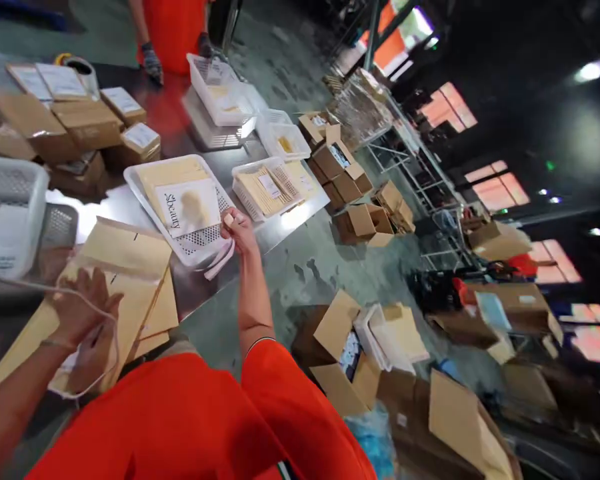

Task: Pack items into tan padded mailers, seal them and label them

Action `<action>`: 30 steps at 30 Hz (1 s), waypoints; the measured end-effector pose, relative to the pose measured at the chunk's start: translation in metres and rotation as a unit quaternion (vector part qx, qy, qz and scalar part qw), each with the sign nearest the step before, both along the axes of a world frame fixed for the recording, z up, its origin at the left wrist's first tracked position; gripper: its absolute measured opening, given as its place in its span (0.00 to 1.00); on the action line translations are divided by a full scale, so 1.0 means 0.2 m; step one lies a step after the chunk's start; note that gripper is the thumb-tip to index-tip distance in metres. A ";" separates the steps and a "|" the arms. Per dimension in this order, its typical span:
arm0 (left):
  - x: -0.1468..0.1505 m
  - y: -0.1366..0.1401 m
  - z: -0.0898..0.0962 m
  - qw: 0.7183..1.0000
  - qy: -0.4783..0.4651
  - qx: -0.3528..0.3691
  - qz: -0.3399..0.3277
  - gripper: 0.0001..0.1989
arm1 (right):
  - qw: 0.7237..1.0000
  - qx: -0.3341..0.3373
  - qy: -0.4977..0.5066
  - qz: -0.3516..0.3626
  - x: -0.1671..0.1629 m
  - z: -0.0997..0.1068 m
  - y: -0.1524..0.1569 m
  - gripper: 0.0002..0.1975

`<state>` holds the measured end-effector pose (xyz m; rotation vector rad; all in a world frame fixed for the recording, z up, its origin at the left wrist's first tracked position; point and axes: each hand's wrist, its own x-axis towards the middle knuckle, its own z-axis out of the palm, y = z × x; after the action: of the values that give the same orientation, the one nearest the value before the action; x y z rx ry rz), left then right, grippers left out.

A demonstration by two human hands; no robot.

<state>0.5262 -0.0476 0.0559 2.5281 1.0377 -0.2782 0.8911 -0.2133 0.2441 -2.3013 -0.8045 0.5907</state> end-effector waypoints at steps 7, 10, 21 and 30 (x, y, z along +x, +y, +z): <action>0.03 -0.09 -0.01 0.994 -0.057 -0.083 0.036 0.36 | 0.895 -0.270 -0.122 0.332 -0.52 -0.38 0.34 0.13; 0.03 -0.11 -0.01 0.992 -0.062 -0.099 0.050 0.38 | 0.878 -0.276 -0.125 0.370 -0.71 -0.55 0.50 0.17; 0.04 -0.14 -0.01 0.984 -0.087 -0.105 0.117 0.36 | 0.842 -0.276 -0.115 0.449 -0.84 -0.78 0.46 0.13; 0.03 -0.03 -0.04 0.995 -0.054 -0.063 0.055 0.46 | 0.869 -0.251 -0.078 0.419 -1.07 -0.92 0.21 0.31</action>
<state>0.5325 -0.0528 0.0488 2.3387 1.0767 -0.1672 0.6773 -0.1706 0.0596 -2.3809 -1.9629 1.0926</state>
